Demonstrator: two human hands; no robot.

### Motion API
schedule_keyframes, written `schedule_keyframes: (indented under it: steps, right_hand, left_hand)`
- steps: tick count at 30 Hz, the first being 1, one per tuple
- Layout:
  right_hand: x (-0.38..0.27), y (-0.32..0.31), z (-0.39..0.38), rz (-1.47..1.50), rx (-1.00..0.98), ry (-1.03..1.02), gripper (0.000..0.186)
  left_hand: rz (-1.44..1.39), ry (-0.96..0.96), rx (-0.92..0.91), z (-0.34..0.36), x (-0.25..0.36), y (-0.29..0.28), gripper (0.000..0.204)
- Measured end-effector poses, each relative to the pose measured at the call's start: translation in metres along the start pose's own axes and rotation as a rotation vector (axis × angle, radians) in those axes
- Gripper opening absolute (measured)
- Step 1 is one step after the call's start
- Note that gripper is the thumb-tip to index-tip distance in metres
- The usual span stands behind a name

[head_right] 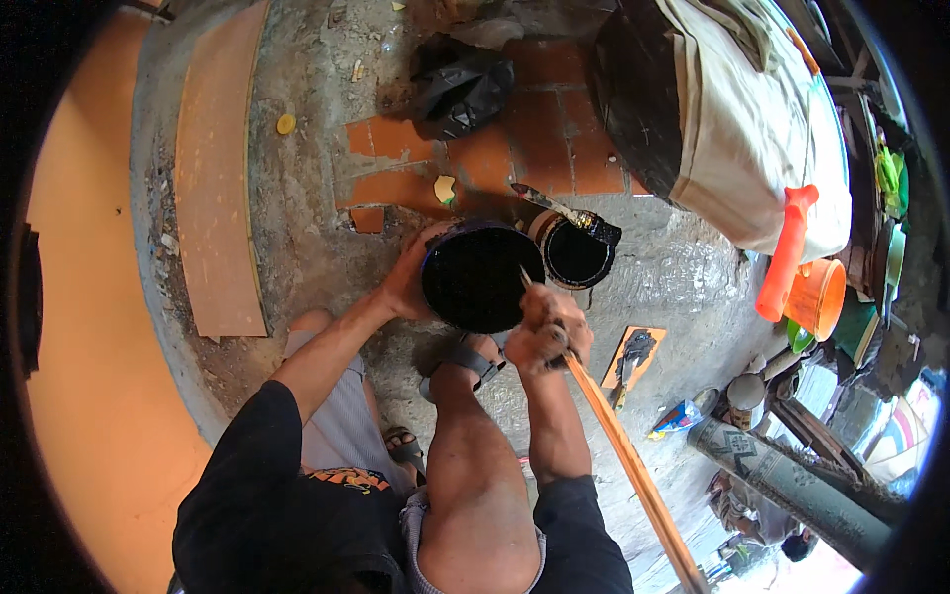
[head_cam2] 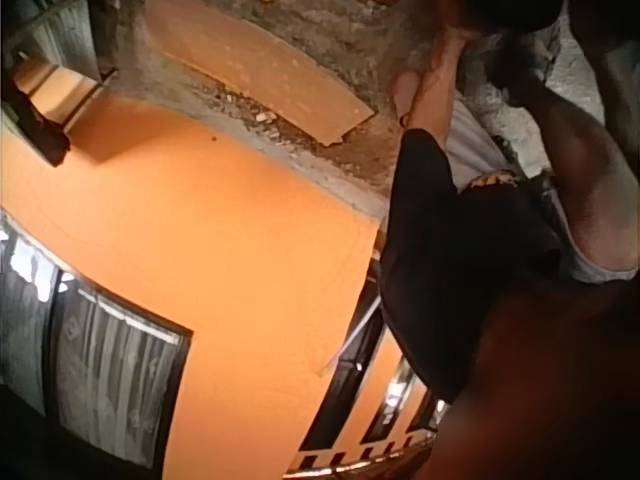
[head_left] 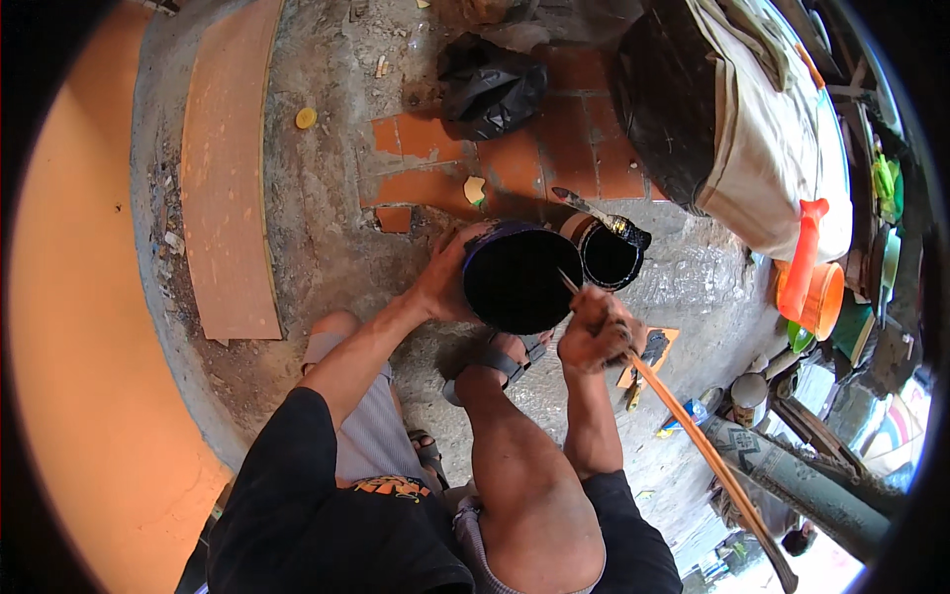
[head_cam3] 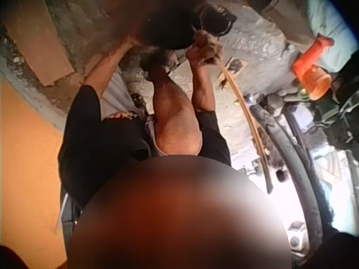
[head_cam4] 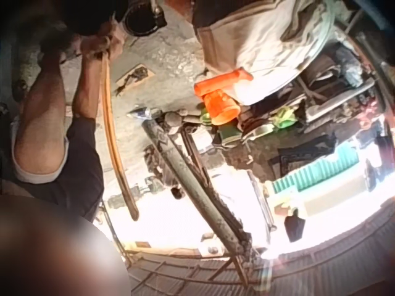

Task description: The person pours a liquid from a plastic bottle into a bucket of black paint, stirs the mixture using a long wooden stick, and then uses a putty knife to mix a thick black paste on a piece of cardboard.

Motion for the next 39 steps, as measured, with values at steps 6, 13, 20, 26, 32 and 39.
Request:
schedule_keyframes:
  steps: [6, 13, 20, 26, 32, 39]
  right_hand:
    - [-0.027, 0.028, -0.024, 0.154, -0.081, 0.056, 0.045]
    - [-0.017, 0.043, 0.034, 0.225, -0.029, -0.150, 0.045]
    - [-0.024, 0.017, -0.015, 0.246, -0.024, 0.061, 0.041]
    - [-0.014, 0.039, 0.007, 0.079, -0.017, 0.082, 0.038]
    - [-0.005, -0.002, -0.030, 0.374, 0.243, 0.118, 0.047]
    - [-0.013, 0.019, 0.006, -0.010, 0.065, -0.006, 0.041]
  left_hand:
    - [-0.124, 0.062, 0.028, -0.004, -0.008, -0.001, 0.125]
    - [-0.155, 0.118, 0.018, 0.008, 0.014, 0.000, 0.123]
    - [-0.143, 0.107, 0.013, 0.001, -0.003, 0.002, 0.121]
    - [-0.155, 0.239, 0.021, 0.012, 0.021, -0.009, 0.121]
    - [-0.331, 0.137, 0.028, -0.001, -0.003, -0.003, 0.115]
    - [-0.130, 0.132, -0.002, 0.004, -0.002, 0.004, 0.114]
Point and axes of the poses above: each hand's wrist, its own z-axis towards the middle knuckle, its own y-axis out of the palm, x = y × z, the point moved 7 cm from there along z, towards the middle knuckle, and after that the axes turned 10 degrees about -x, right-handed, at the moved point
